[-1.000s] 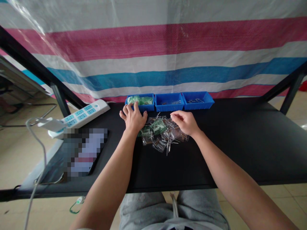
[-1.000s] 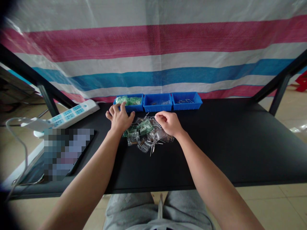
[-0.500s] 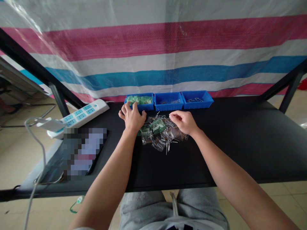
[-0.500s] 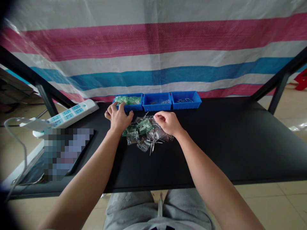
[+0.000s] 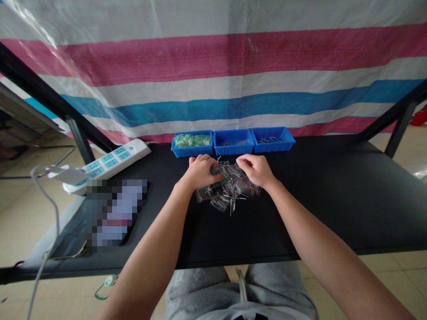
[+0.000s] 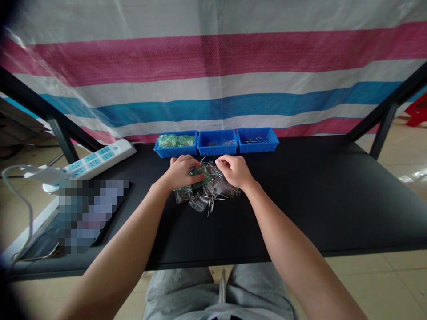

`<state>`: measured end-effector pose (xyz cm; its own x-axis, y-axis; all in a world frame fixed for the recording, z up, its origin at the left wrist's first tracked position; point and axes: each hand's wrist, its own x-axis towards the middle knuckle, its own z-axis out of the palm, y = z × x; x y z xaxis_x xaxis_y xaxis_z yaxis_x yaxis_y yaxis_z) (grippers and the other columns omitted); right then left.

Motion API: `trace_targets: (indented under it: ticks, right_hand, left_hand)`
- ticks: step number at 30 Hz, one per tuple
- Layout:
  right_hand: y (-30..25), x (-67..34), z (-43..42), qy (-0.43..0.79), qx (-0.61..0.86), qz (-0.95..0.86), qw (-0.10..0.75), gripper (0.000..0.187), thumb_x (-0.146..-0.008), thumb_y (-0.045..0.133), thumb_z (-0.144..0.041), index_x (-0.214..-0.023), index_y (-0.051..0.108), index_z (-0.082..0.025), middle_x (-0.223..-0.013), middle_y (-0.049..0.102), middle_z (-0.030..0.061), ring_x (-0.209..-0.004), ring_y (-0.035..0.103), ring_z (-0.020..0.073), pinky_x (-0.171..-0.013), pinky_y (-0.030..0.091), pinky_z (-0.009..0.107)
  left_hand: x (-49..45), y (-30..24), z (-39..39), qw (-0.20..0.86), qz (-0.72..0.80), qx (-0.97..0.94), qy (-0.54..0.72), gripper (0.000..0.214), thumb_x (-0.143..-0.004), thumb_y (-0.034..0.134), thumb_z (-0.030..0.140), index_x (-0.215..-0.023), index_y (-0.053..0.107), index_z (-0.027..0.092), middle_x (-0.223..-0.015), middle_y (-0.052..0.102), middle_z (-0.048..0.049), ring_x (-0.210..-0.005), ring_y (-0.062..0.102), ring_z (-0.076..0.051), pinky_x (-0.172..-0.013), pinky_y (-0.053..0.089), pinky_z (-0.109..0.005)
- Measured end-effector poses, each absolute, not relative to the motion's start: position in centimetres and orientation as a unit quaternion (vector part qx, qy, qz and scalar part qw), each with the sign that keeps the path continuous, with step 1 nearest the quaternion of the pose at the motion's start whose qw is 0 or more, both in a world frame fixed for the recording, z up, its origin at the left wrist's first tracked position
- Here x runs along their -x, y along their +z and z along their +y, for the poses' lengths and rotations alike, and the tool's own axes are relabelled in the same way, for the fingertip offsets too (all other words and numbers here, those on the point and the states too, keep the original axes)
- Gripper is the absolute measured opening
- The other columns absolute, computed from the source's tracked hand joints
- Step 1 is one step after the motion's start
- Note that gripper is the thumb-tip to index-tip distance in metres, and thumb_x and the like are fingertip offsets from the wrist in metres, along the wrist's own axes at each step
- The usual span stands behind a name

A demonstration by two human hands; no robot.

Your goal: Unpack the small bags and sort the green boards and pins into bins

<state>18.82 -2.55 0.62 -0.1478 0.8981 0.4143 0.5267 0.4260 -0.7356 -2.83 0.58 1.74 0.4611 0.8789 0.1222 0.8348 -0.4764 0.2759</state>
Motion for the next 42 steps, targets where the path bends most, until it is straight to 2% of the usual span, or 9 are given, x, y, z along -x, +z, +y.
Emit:
trace_targets:
  ticks: [6, 11, 14, 20, 26, 30, 34, 39, 42]
  right_hand:
    - [1.0, -18.7, -2.7, 0.217, 0.489, -0.732, 0.423, 0.035, -0.089, 0.052, -0.045, -0.080, 0.071, -0.017, -0.068, 0.069, 0.0038, -0.062, 0.060, 0.0163, -0.061, 0.042, 0.027]
    - [1.1, -18.6, -2.9, 0.216, 0.493, -0.731, 0.419, 0.033, -0.088, 0.053, -0.043, -0.079, 0.071, -0.017, -0.066, 0.068, 0.0035, -0.060, 0.060, 0.0160, -0.060, 0.041, 0.027]
    - [0.9, -18.6, -2.8, 0.220, 0.490, -0.733, 0.417, 0.033, -0.088, 0.053, -0.042, -0.080, 0.071, -0.017, -0.068, 0.069, 0.0037, -0.061, 0.061, 0.0162, -0.061, 0.041, 0.027]
    - [0.7, -18.6, -2.7, 0.229, 0.485, -0.740, 0.405, 0.032, -0.089, 0.054, -0.041, -0.082, 0.072, -0.016, -0.070, 0.070, 0.0041, -0.063, 0.061, 0.0161, -0.061, 0.041, 0.027]
    - [1.0, -18.2, -2.9, 0.260, 0.472, -0.745, 0.392, 0.030, -0.087, 0.057, -0.041, -0.087, 0.072, -0.014, -0.074, 0.071, 0.0050, -0.063, 0.060, 0.0149, -0.061, 0.041, 0.026]
    - [0.9, -18.0, -3.1, 0.292, 0.464, -0.743, 0.383, 0.030, -0.081, 0.064, -0.042, -0.092, 0.072, -0.014, -0.075, 0.071, 0.0046, -0.062, 0.059, 0.0141, -0.059, 0.040, 0.025]
    - [0.8, -17.8, -3.1, 0.339, 0.455, -0.712, 0.414, 0.034, -0.079, 0.066, -0.047, -0.090, 0.070, -0.014, -0.071, 0.068, 0.0031, -0.060, 0.056, 0.0134, -0.058, 0.039, 0.025]
    - [0.4, -18.2, -2.3, 0.430, 0.458, -0.616, 0.476, 0.038, -0.078, 0.066, -0.051, -0.070, 0.064, -0.015, -0.057, 0.058, -0.0001, -0.052, 0.049, 0.0112, -0.053, 0.036, 0.025]
    - [0.1, -18.6, -1.8, 0.457, 0.452, -0.574, 0.507, 0.038, -0.076, 0.068, -0.052, -0.068, 0.062, -0.015, -0.056, 0.056, -0.0008, -0.051, 0.048, 0.0101, -0.052, 0.035, 0.024]
  left_hand:
    - [2.7, 1.3, 1.1, 0.139, 0.518, -0.833, 0.133, 0.032, -0.064, 0.074, 0.044, -0.087, 0.070, 0.022, -0.103, 0.065, -0.0086, -0.104, 0.057, -0.033, -0.089, 0.038, -0.048]
    - [2.5, 1.7, 1.1, 0.156, 0.516, -0.825, 0.170, 0.024, -0.070, 0.072, 0.037, -0.087, 0.068, 0.021, -0.101, 0.067, -0.0077, -0.103, 0.058, -0.030, -0.089, 0.041, -0.047]
    - [2.6, 2.0, 1.1, 0.182, 0.506, -0.819, 0.200, 0.018, -0.071, 0.070, 0.035, -0.082, 0.067, 0.021, -0.095, 0.069, -0.0054, -0.096, 0.060, -0.026, -0.087, 0.043, -0.043]
    - [3.0, 2.2, 1.2, 0.314, 0.458, -0.778, 0.293, 0.021, -0.071, 0.069, 0.036, -0.074, 0.062, 0.017, -0.073, 0.064, 0.0001, -0.069, 0.057, -0.015, -0.067, 0.044, -0.029]
    - [2.6, 2.4, 1.0, 0.436, 0.394, -0.689, 0.423, 0.027, -0.067, 0.074, 0.034, -0.070, 0.055, 0.016, -0.062, 0.054, 0.0030, -0.055, 0.048, -0.009, -0.053, 0.037, -0.022]
    - [1.9, 2.1, 0.9, 0.481, 0.379, -0.629, 0.478, 0.030, -0.064, 0.079, 0.032, -0.071, 0.055, 0.015, -0.060, 0.053, 0.0043, -0.052, 0.046, -0.007, -0.050, 0.035, -0.020]
    - [0.7, 1.7, 0.5, 0.516, 0.368, -0.595, 0.495, 0.034, -0.062, 0.081, 0.034, -0.074, 0.057, 0.015, -0.061, 0.055, 0.0045, -0.052, 0.048, -0.006, -0.051, 0.037, -0.019]
    - [-0.5, 1.5, -0.2, 0.559, 0.371, -0.581, 0.460, 0.037, -0.064, 0.080, 0.041, -0.080, 0.062, 0.014, -0.063, 0.061, 0.0022, -0.054, 0.053, -0.008, -0.053, 0.041, -0.020]
    - [-0.6, 1.5, -0.3, 0.575, 0.369, -0.586, 0.435, 0.038, -0.063, 0.079, 0.040, -0.085, 0.065, 0.013, -0.065, 0.065, 0.0003, -0.057, 0.057, -0.010, -0.056, 0.045, -0.022]
